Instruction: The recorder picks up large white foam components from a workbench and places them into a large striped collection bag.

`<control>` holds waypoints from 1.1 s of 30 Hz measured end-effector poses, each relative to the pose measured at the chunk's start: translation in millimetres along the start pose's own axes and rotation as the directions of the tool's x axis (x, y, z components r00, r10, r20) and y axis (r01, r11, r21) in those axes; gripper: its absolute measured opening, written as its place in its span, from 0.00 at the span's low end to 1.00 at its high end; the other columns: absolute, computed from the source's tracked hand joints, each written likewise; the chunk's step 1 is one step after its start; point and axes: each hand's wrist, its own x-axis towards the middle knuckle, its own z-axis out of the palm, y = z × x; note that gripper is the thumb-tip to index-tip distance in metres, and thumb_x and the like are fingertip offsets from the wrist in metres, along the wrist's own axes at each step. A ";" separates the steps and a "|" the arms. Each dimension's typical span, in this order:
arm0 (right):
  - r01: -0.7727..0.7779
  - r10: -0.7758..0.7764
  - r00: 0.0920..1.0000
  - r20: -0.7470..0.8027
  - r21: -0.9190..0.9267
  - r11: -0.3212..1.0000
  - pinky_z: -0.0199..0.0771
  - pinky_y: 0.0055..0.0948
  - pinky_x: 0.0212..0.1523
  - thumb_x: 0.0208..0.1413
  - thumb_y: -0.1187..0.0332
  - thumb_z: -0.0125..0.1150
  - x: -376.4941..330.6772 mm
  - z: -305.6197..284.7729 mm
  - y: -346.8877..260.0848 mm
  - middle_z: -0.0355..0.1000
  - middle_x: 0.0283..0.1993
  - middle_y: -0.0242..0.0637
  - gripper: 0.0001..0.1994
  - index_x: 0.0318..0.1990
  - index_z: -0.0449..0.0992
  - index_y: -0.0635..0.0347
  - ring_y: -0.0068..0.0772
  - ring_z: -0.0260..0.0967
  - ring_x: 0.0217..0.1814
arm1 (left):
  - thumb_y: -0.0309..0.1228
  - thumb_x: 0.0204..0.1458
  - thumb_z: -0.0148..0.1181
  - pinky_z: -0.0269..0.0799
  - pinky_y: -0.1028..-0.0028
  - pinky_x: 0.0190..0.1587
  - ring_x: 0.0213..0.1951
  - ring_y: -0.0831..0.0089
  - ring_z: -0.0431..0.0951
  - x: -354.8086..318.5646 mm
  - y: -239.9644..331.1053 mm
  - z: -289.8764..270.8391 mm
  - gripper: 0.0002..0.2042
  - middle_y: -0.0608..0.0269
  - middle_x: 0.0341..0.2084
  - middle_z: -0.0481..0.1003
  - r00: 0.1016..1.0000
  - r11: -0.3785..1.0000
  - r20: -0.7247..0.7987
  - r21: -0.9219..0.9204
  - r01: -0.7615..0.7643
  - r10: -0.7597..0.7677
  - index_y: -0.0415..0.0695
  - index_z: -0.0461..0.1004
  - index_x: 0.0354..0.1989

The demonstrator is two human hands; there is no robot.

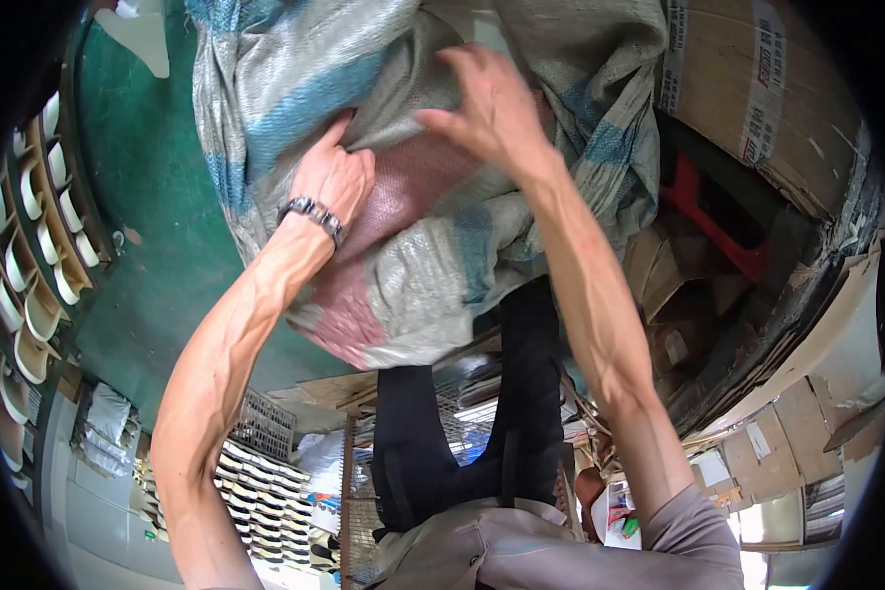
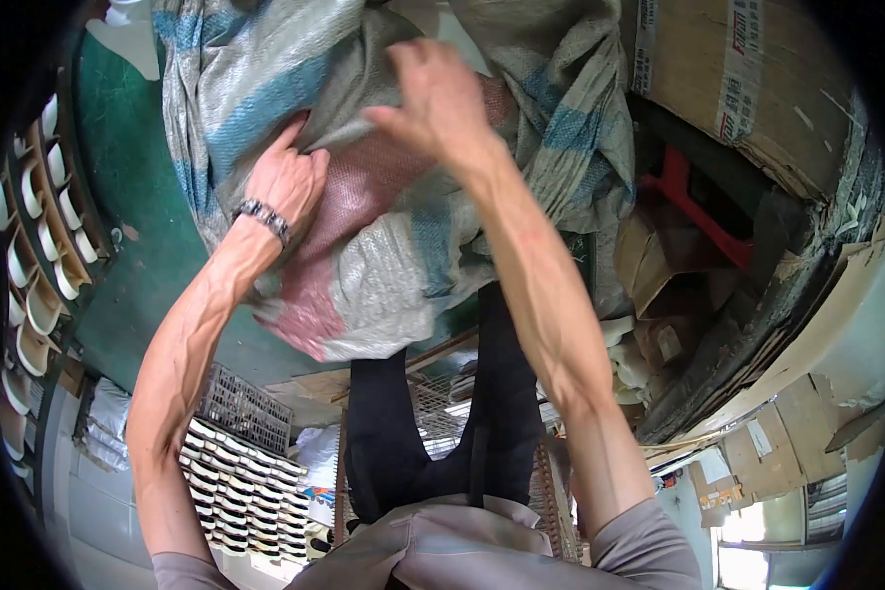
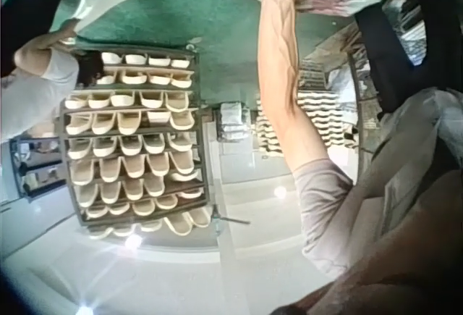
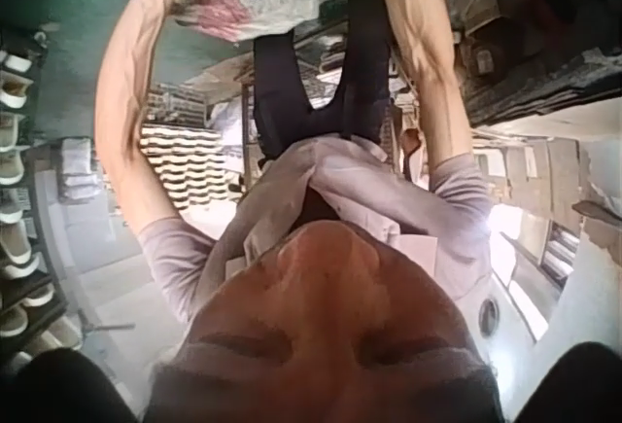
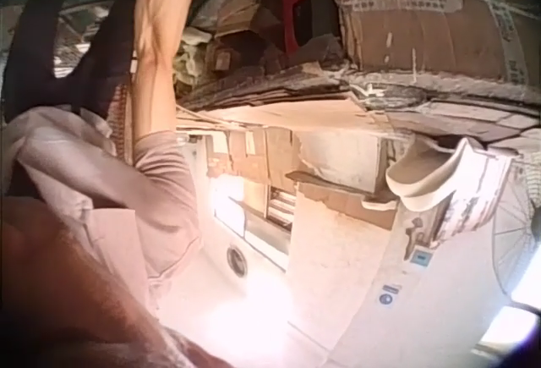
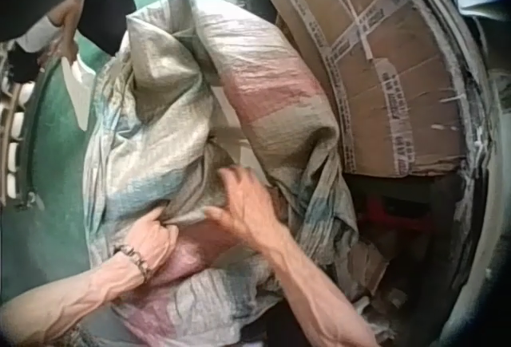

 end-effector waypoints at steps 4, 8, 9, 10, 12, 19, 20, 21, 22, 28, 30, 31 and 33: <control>-0.276 0.382 0.781 0.494 -0.276 0.921 0.77 0.49 0.49 0.47 0.65 0.69 -11.7 15.9 30.9 0.74 0.46 0.59 0.16 0.41 0.80 0.68 0.57 0.75 0.48 | 0.22 0.53 0.49 0.62 0.58 0.67 0.35 0.56 0.83 -28.5 7.8 -35.8 0.08 0.50 0.26 0.79 0.996 0.988 0.008 -0.122 0.090 -0.090 0.39 0.72 0.40; -0.021 0.034 0.907 0.420 -0.036 0.999 0.78 0.45 0.36 0.45 0.69 0.61 -40.7 0.8 -60.2 0.77 0.34 0.49 0.07 0.31 0.80 0.61 0.49 0.77 0.34 | 0.20 0.44 0.54 0.71 0.60 0.58 0.50 0.55 0.74 -14.2 21.8 -81.9 0.14 0.52 0.44 0.74 0.815 0.915 -0.557 -0.393 -0.088 -0.161 0.39 0.72 0.42; -0.095 0.033 0.831 0.555 0.083 0.992 0.77 0.47 0.36 0.50 0.64 0.62 -68.8 7.2 -72.1 0.77 0.35 0.51 0.11 0.36 0.79 0.64 0.52 0.76 0.35 | 0.20 0.43 0.55 0.72 0.60 0.56 0.51 0.55 0.73 4.2 25.4 -92.1 0.14 0.53 0.44 0.73 0.740 0.916 -0.661 -0.363 -0.170 -0.125 0.38 0.71 0.42; -0.118 -0.078 0.714 0.696 0.229 0.966 0.76 0.47 0.34 0.49 0.65 0.61 -88.3 2.9 -110.7 0.75 0.29 0.51 0.10 0.30 0.78 0.63 0.54 0.75 0.31 | 0.20 0.44 0.56 0.75 0.59 0.51 0.50 0.54 0.74 10.2 21.8 -92.9 0.14 0.51 0.43 0.74 0.787 0.905 -0.611 -0.377 -0.197 -0.084 0.37 0.72 0.42; -0.388 -0.327 0.564 0.758 0.593 0.705 0.75 0.50 0.32 0.48 0.67 0.57 -115.3 -40.3 -170.0 0.73 0.23 0.53 0.09 0.23 0.76 0.65 0.58 0.73 0.28 | 0.21 0.45 0.57 0.76 0.59 0.49 0.48 0.53 0.76 31.2 17.8 -78.3 0.13 0.50 0.41 0.75 0.907 0.915 -0.415 -0.389 -0.104 -0.073 0.38 0.73 0.42; -0.530 -0.068 0.561 0.825 0.421 0.736 0.75 0.46 0.40 0.60 0.55 0.59 -124.1 -39.7 -101.7 0.76 0.33 0.52 0.20 0.37 0.79 0.69 0.54 0.74 0.36 | 0.27 0.51 0.57 0.80 0.56 0.42 0.38 0.49 0.83 -3.9 7.3 58.5 0.08 0.42 0.35 0.81 0.924 0.944 0.368 -0.255 0.211 -0.107 0.38 0.82 0.32; -0.327 0.100 0.870 0.482 0.414 0.850 0.74 0.47 0.48 0.56 0.63 0.62 -105.6 -20.7 -95.3 0.74 0.42 0.52 0.17 0.47 0.76 0.67 0.54 0.72 0.45 | 0.27 0.52 0.56 0.80 0.56 0.42 0.40 0.48 0.83 -30.1 -11.2 80.0 0.09 0.41 0.36 0.80 0.889 0.918 0.415 -0.244 0.314 -0.194 0.37 0.81 0.34; -0.248 0.180 0.949 0.259 0.257 0.934 0.70 0.47 0.54 0.52 0.68 0.65 -76.8 -19.8 -85.2 0.71 0.50 0.53 0.21 0.54 0.72 0.65 0.55 0.68 0.54 | 0.28 0.52 0.55 0.80 0.56 0.43 0.41 0.48 0.82 -44.3 -19.6 94.0 0.09 0.39 0.37 0.80 0.856 0.881 0.445 -0.251 0.401 -0.263 0.36 0.80 0.35; -0.166 0.155 0.978 0.139 0.076 0.983 0.68 0.48 0.57 0.50 0.69 0.67 -60.9 -16.1 -55.1 0.68 0.54 0.52 0.26 0.58 0.69 0.63 0.55 0.65 0.58 | 0.29 0.54 0.55 0.78 0.55 0.45 0.44 0.46 0.80 -36.7 -10.2 87.6 0.12 0.40 0.41 0.78 0.836 0.831 0.449 -0.293 0.473 -0.317 0.36 0.77 0.42; 0.138 0.238 0.813 0.532 -0.572 0.809 0.77 0.40 0.43 0.43 0.69 0.69 -35.1 34.3 32.7 0.71 0.47 0.47 0.27 0.54 0.72 0.64 0.46 0.73 0.48 | 0.28 0.52 0.59 0.74 0.55 0.51 0.45 0.44 0.77 17.5 26.7 80.4 0.16 0.41 0.42 0.76 0.905 0.645 -0.022 -0.709 0.285 -0.424 0.35 0.74 0.49; 0.079 0.239 0.898 0.371 -0.669 0.739 0.78 0.34 0.32 0.42 0.71 0.69 -36.6 51.8 29.4 0.71 0.44 0.45 0.26 0.52 0.72 0.62 0.41 0.74 0.40 | 0.35 0.51 0.60 0.71 0.55 0.57 0.52 0.43 0.75 43.4 39.2 86.8 0.23 0.36 0.48 0.75 0.803 0.387 0.203 -0.793 0.470 -0.560 0.34 0.74 0.53; 0.084 0.227 0.900 0.373 -0.658 0.748 0.78 0.34 0.32 0.42 0.71 0.69 -36.2 55.5 24.6 0.71 0.44 0.45 0.26 0.52 0.72 0.62 0.41 0.74 0.40 | 0.40 0.50 0.62 0.73 0.58 0.53 0.46 0.47 0.79 49.7 41.7 96.0 0.25 0.42 0.41 0.79 0.749 0.378 0.159 -0.785 0.491 -0.643 0.33 0.75 0.52; -0.025 0.244 0.900 0.362 -0.517 0.856 0.80 0.35 0.31 0.44 0.66 0.73 -54.5 46.4 36.4 0.70 0.41 0.43 0.22 0.46 0.72 0.59 0.46 0.75 0.43 | 0.34 0.50 0.60 0.71 0.57 0.57 0.52 0.44 0.76 74.3 60.1 87.3 0.24 0.37 0.48 0.75 0.714 0.254 0.136 -0.875 0.411 -0.686 0.33 0.73 0.54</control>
